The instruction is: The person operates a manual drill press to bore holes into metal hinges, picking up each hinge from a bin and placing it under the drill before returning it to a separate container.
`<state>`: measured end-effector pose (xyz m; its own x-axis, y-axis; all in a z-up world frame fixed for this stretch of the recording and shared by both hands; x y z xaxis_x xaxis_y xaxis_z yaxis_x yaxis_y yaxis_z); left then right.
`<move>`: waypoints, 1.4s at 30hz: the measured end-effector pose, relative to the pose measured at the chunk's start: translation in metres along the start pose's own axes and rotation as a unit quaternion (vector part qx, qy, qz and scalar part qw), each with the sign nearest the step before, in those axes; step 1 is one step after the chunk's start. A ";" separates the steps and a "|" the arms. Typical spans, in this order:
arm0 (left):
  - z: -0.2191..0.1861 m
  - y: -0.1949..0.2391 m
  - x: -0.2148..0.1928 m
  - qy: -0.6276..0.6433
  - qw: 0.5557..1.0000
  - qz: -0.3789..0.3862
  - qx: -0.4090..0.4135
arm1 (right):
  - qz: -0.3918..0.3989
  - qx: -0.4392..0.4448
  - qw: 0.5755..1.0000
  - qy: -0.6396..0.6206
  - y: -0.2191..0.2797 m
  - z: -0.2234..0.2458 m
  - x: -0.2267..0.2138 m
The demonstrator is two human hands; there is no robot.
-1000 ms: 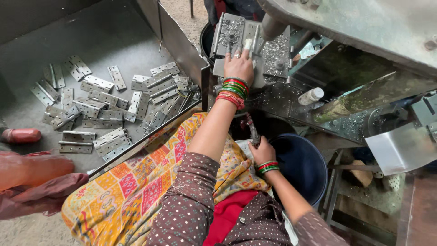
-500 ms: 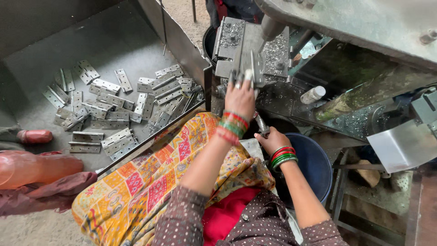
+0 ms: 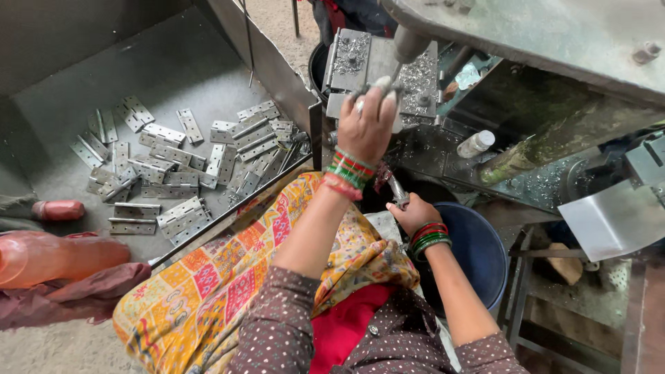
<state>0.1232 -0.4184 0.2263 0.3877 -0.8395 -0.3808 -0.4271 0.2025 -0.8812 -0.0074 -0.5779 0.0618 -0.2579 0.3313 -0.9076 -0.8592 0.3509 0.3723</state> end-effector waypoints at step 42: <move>0.073 0.030 0.101 -0.083 0.949 0.237 -0.190 | -0.115 -0.046 0.992 -0.035 -0.010 -0.023 0.071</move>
<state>0.2092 -0.4605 0.1414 0.1887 -0.6020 -0.7759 -0.8371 0.3146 -0.4477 -0.0274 -0.5775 -0.0107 -0.0223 0.3121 -0.9498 -0.9292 0.3441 0.1349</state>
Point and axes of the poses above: each hand's wrist, its own y-axis away from the middle knuckle, its own x-axis out of the palm, z = x × y, the point moved 6 cm from there along -y, towards the middle knuckle, and after that the axes turned 10 degrees about y, right-handed, at the moved point
